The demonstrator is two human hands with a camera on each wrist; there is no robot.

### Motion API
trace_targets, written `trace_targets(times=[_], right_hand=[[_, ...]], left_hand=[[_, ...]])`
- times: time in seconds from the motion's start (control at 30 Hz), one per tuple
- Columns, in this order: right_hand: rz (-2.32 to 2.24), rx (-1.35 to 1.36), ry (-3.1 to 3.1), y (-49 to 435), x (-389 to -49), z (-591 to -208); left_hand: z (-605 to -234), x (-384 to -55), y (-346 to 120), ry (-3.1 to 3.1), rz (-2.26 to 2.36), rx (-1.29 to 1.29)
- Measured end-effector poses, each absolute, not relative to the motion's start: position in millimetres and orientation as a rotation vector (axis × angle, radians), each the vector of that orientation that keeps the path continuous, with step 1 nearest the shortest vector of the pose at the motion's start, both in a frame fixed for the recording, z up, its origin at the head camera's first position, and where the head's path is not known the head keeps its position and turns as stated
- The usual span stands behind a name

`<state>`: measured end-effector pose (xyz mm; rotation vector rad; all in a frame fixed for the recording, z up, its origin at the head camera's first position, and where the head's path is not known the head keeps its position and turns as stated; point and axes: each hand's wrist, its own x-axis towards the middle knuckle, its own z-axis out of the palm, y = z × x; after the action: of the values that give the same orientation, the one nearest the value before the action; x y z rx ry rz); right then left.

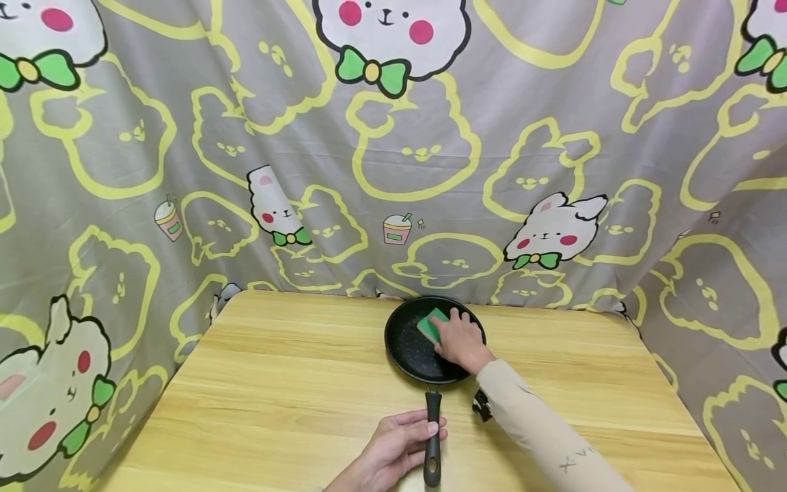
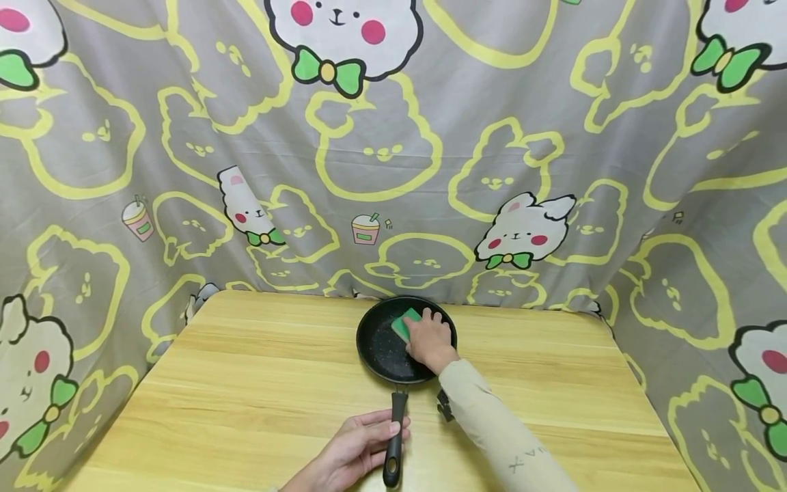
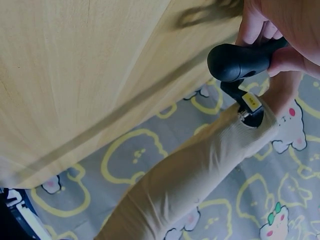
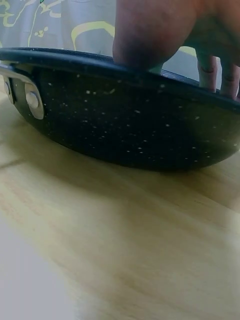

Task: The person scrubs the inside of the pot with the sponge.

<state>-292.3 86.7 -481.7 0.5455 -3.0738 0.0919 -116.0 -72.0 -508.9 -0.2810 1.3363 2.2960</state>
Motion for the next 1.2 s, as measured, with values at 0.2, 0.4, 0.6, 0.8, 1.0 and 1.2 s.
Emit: trace_targets(times=[0.2,0.4,0.6,0.8,1.0,1.2], right_hand=[[0.081,0.580,-3.096,95,-291,-478],[0.091,0.611,-3.159,98,-290,-472],[0.076,0.643,-3.198,101,-287,-468],[0.102,0.685,-3.224,103,-284,-463],[0.147,0.745,-3.244,105,-279,-461],[0.279,0.842,-3.260,106,-275,-456]], left_hand=[[-508,-116,-72,1.334,2.295,-0.278],[-508,-116,-73,1.331,2.300,-0.268],[-508,-115,-73,1.339,2.294,-0.263],[-507,-116,-73,1.338,2.290,-0.265],[-507,-116,-73,1.327,2.287,-0.265],[-508,-116,-74,1.324,2.289,-0.257]])
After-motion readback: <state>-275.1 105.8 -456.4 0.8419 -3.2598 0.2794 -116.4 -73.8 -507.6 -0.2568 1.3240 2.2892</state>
